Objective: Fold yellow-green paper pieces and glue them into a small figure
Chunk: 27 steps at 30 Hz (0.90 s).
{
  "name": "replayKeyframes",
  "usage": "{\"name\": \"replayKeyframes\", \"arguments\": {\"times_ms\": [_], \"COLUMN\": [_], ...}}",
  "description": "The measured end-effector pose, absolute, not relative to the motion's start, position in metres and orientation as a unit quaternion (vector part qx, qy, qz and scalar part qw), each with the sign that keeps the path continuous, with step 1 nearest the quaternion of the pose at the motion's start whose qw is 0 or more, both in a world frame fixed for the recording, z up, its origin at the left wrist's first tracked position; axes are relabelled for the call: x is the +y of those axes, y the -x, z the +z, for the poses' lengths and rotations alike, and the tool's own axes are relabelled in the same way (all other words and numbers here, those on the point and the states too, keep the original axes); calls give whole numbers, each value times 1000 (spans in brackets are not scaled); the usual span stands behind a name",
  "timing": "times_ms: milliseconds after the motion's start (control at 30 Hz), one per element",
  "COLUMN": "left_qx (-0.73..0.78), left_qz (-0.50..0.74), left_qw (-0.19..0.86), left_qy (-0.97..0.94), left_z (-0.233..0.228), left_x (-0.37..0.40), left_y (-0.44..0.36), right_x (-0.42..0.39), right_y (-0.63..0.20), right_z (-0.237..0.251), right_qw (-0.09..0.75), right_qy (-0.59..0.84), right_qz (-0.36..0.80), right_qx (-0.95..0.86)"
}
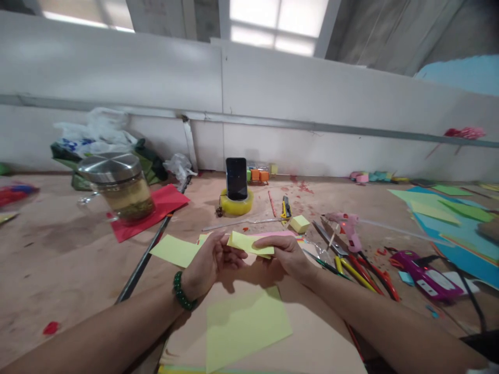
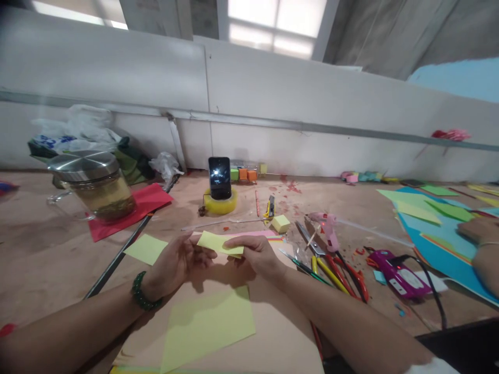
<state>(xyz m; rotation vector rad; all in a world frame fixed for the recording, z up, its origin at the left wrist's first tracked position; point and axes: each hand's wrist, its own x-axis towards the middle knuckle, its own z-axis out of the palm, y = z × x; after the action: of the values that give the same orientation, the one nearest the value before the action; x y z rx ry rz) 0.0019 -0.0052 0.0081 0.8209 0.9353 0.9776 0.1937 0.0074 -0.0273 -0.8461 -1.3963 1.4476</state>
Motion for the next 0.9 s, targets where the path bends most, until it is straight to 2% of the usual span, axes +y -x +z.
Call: {"name": "replayKeyframes", "arguments": {"times_ms": [233,333,533,700,900], "left_qx": [455,461,465,428,405], "left_qz": [442,453,425,417,437], "left_qw": [620,597,546,547,583], "left_qy": [-462,-476,-553,-587,-552], "left_z": [2,4,8,5,5], "left_x": [-5,-4,-10,-18,-20], "left_y": [-2,-1,-3,-10,-10], "right_x": [2,0,2,-9,-8], "right_y": [-195,-200,-198,-186,-184], "right_z": [-30,-25,-21,-21,-17], "right_qw": [438,403,453,337,366], "right_qy": [336,305,293,292,260], "right_qz": [549,578,629,649,640], "right_qx": [-628,-641,-560,-616,-623]}}
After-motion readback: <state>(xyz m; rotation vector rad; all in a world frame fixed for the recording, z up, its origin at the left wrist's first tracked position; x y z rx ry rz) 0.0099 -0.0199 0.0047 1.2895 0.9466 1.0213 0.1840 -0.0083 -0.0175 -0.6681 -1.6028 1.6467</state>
